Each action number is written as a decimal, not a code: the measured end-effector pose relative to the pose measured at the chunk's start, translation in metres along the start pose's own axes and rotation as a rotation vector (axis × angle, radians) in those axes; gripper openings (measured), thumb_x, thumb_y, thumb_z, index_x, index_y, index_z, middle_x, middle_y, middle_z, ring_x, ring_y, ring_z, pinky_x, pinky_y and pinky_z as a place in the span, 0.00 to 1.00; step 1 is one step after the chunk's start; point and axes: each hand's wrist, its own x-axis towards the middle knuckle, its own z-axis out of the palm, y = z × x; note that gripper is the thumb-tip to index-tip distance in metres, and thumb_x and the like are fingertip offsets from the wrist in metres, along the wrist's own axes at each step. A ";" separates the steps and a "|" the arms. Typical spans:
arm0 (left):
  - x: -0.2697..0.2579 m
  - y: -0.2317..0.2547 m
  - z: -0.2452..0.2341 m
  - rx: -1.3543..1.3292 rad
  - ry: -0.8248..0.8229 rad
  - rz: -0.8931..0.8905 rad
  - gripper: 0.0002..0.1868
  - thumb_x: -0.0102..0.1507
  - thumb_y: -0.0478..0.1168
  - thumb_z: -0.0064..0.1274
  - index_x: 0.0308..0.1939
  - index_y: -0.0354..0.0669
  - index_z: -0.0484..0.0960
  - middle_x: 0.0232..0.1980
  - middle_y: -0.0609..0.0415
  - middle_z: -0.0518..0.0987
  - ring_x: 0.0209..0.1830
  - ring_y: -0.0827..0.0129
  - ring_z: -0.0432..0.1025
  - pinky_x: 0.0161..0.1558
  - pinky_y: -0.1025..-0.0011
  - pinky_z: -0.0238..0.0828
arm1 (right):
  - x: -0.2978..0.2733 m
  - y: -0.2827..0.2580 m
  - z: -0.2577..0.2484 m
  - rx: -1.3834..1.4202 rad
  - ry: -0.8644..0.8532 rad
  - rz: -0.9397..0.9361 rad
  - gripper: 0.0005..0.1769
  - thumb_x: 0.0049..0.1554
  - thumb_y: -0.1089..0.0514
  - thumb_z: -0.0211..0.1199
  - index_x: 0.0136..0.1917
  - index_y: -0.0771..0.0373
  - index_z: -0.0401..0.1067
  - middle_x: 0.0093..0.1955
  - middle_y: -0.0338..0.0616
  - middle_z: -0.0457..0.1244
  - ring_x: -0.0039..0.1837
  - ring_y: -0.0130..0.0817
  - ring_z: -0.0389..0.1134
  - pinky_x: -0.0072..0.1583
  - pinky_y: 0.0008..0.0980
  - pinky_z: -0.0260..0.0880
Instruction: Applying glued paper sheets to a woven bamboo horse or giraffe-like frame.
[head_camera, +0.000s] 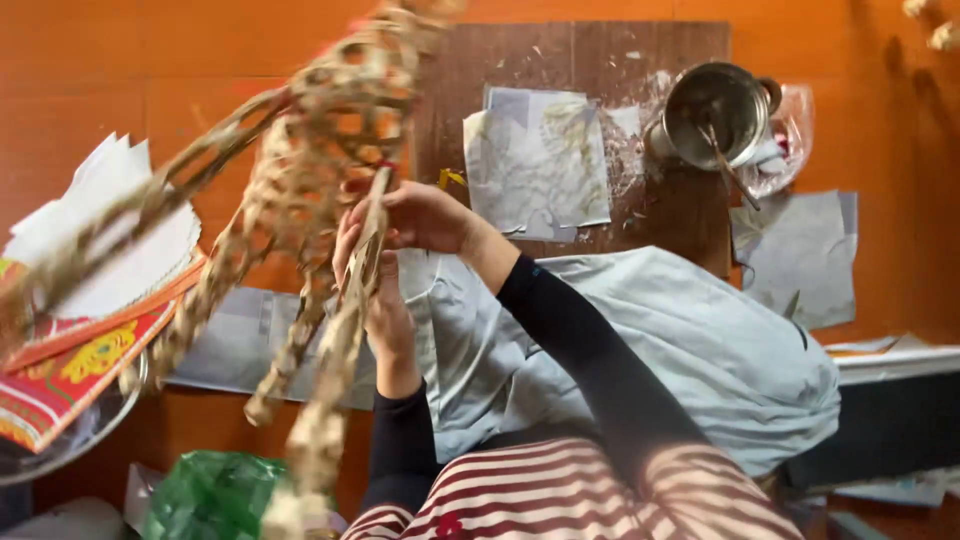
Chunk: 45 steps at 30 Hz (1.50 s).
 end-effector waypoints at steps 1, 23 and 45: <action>-0.001 0.000 0.001 -0.022 0.029 -0.072 0.24 0.74 0.34 0.50 0.74 0.41 0.66 0.80 0.46 0.63 0.80 0.57 0.61 0.80 0.61 0.58 | -0.002 0.000 -0.002 -0.143 0.138 0.097 0.23 0.67 0.54 0.55 0.72 0.63 0.63 0.66 0.46 0.66 0.67 0.38 0.69 0.65 0.42 0.72; 0.002 -0.008 -0.024 -0.295 0.198 -0.292 0.20 0.75 0.37 0.47 0.69 0.37 0.63 0.69 0.39 0.73 0.70 0.53 0.71 0.75 0.56 0.68 | -0.046 -0.138 -0.187 -2.144 1.025 0.181 0.08 0.47 0.60 0.71 0.42 0.58 0.76 0.59 0.48 0.61 0.66 0.50 0.57 0.63 0.50 0.61; -0.026 0.018 0.009 -0.177 -0.369 -0.304 0.21 0.68 0.36 0.59 0.64 0.36 0.76 0.62 0.47 0.81 0.61 0.66 0.74 0.63 0.71 0.71 | -0.256 -0.148 0.133 -2.015 1.037 -0.056 0.10 0.56 0.59 0.67 0.47 0.68 0.74 0.39 0.47 0.68 0.41 0.28 0.68 0.45 0.31 0.67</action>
